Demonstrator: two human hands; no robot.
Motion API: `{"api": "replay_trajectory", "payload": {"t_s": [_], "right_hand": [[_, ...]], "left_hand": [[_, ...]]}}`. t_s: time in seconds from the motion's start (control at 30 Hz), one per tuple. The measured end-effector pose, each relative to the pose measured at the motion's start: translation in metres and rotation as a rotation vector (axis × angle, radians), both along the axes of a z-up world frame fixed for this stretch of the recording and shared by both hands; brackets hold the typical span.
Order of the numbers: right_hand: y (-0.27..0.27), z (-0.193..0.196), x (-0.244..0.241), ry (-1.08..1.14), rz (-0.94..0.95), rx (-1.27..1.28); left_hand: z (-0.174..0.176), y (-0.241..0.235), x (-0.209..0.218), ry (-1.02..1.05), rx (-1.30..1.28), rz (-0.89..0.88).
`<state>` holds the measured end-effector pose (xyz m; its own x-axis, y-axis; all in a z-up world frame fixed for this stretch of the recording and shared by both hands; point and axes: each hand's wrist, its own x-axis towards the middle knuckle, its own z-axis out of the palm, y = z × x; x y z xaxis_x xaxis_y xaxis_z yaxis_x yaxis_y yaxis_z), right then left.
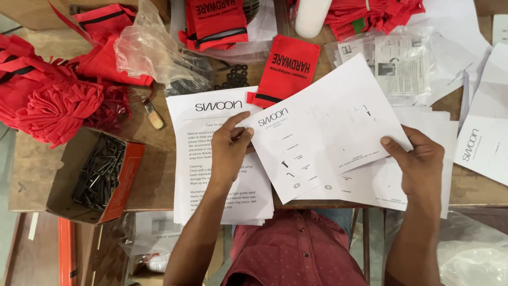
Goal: The person organizes and sorts instructional documents and hardware components on a workbench, placing papers into envelopes and arranging red textile bags.
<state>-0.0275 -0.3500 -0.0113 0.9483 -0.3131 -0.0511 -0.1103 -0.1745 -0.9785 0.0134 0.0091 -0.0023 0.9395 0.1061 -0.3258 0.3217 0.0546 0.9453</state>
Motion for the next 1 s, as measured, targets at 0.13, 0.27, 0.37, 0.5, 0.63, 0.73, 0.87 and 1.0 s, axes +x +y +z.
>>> {"api": "replay_trajectory", "payload": {"t_s": [0.13,0.27,0.37,0.5,0.63,0.73,0.87,1.0], "right_hand": [[0.016,0.001,0.005,-0.066,-0.024,0.286],[0.026,-0.006,-0.002,-0.030,0.011,0.572],[0.026,-0.012,-0.007,0.016,0.065,0.603],[0.035,-0.018,-0.014,0.164,0.017,0.321],[0.068,-0.004,-0.029,-0.082,0.328,-0.481],[0.093,-0.004,-0.041,-0.275,0.626,-0.922],[0.107,-0.003,-0.045,-0.303,0.793,-1.157],[0.111,-0.006,-0.046,-0.283,0.819,-1.191]], "left_hand": [[-0.013,0.001,-0.002,-0.019,0.014,-0.018],[-0.014,-0.001,-0.003,0.013,-0.027,0.004],[-0.017,0.000,-0.002,0.023,-0.060,0.009],[-0.022,0.000,-0.002,0.034,-0.112,0.031],[-0.032,0.003,-0.005,0.017,-0.129,0.056],[-0.037,0.007,-0.008,-0.010,-0.126,0.087],[-0.033,0.005,-0.011,-0.035,-0.142,0.078],[-0.043,0.006,-0.013,-0.073,-0.193,0.080]]}}
